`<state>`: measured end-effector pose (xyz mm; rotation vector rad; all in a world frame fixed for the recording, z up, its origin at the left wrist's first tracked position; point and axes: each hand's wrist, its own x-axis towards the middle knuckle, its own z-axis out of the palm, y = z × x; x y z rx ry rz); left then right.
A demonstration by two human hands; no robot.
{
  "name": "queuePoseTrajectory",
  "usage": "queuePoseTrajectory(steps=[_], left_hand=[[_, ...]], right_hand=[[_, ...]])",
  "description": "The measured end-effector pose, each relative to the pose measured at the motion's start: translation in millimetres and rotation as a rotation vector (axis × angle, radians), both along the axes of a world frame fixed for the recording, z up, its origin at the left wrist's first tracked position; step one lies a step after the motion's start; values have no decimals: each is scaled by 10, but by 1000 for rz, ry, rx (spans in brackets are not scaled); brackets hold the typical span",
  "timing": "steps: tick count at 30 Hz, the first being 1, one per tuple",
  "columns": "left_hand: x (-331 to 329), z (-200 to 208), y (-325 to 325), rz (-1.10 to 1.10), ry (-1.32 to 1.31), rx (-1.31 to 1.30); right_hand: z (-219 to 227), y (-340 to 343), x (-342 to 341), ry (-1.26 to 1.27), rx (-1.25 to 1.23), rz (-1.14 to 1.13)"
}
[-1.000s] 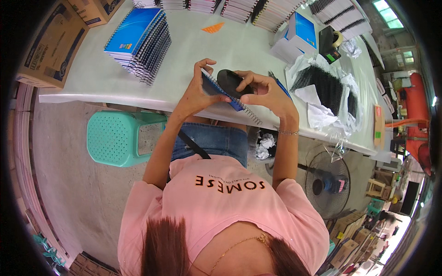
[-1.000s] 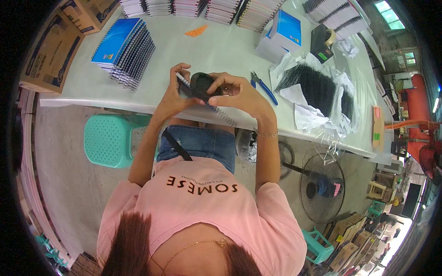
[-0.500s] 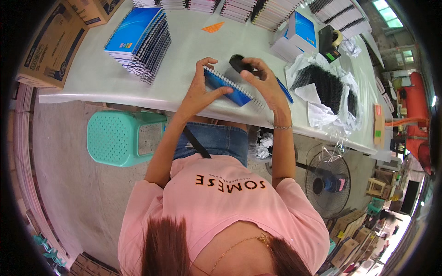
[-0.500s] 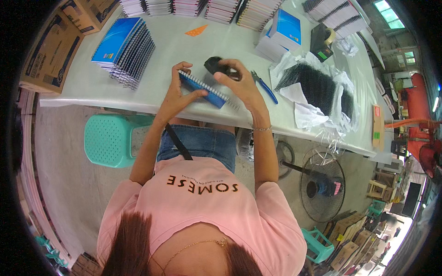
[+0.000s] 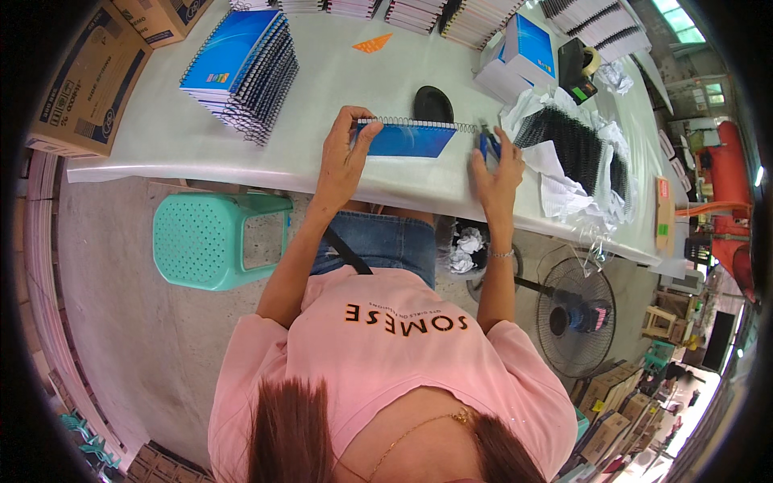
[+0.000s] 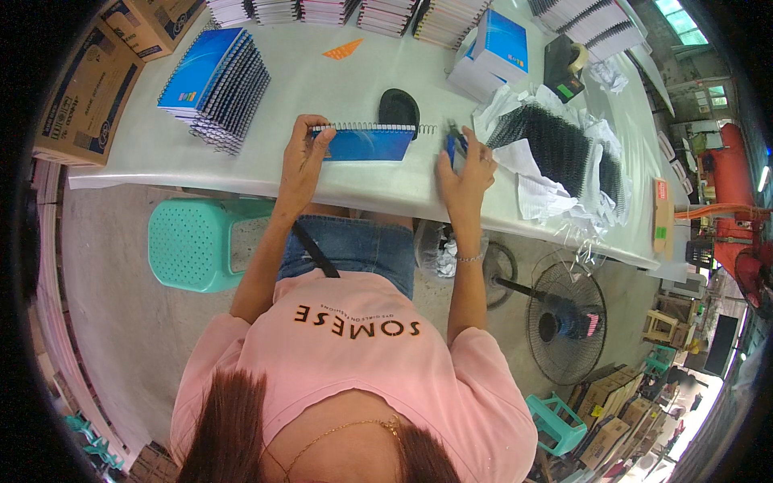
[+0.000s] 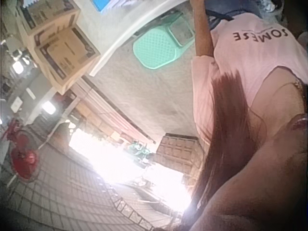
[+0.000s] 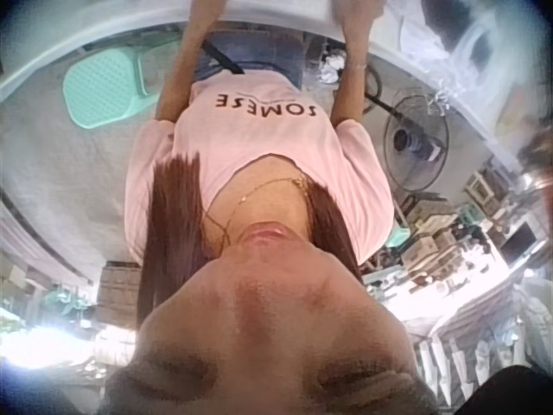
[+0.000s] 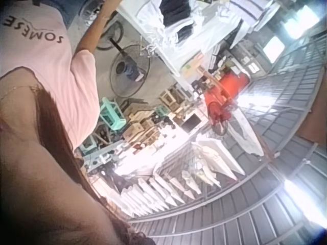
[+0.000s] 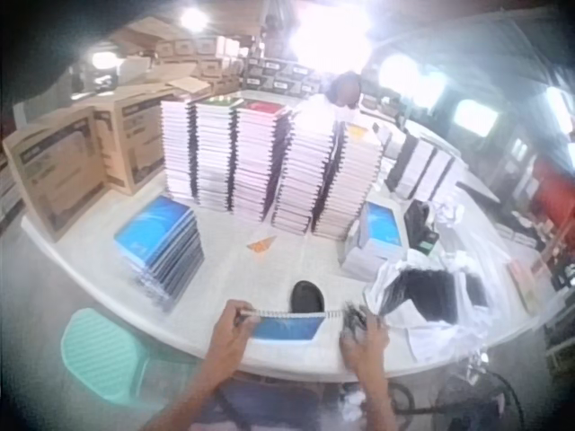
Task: The person threads a spiral binding through the holes of notebook covers and pages by hand, uses pliers to crimp the ends of the binding, and stacks the finished items on a table.
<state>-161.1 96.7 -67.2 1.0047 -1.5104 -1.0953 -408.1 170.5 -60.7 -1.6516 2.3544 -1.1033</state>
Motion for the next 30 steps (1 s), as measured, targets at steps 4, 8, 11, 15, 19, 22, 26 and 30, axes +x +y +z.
queuePoseTrajectory(steps=[4,8,11,15,19,22,26,30], left_hand=[[-22,195,63,-52,56,127],[15,166,68,-86,72,137],[8,118,60,-149,118,225],[5,253,135,-127,147,285],[34,316,181,-80,94,215],[42,337,217,-47,97,160],[52,400,258,-18,17,103],[53,401,269,11,-21,17]], right_hand=[[300,81,229,-131,-275,-13],[486,166,691,-159,-257,253],[393,243,965,-66,-167,405],[325,262,1149,-45,-177,472],[291,254,1213,-61,-208,467],[313,253,1238,-79,-235,483],[347,282,1249,-88,-253,486],[375,306,1268,-106,-249,471]])
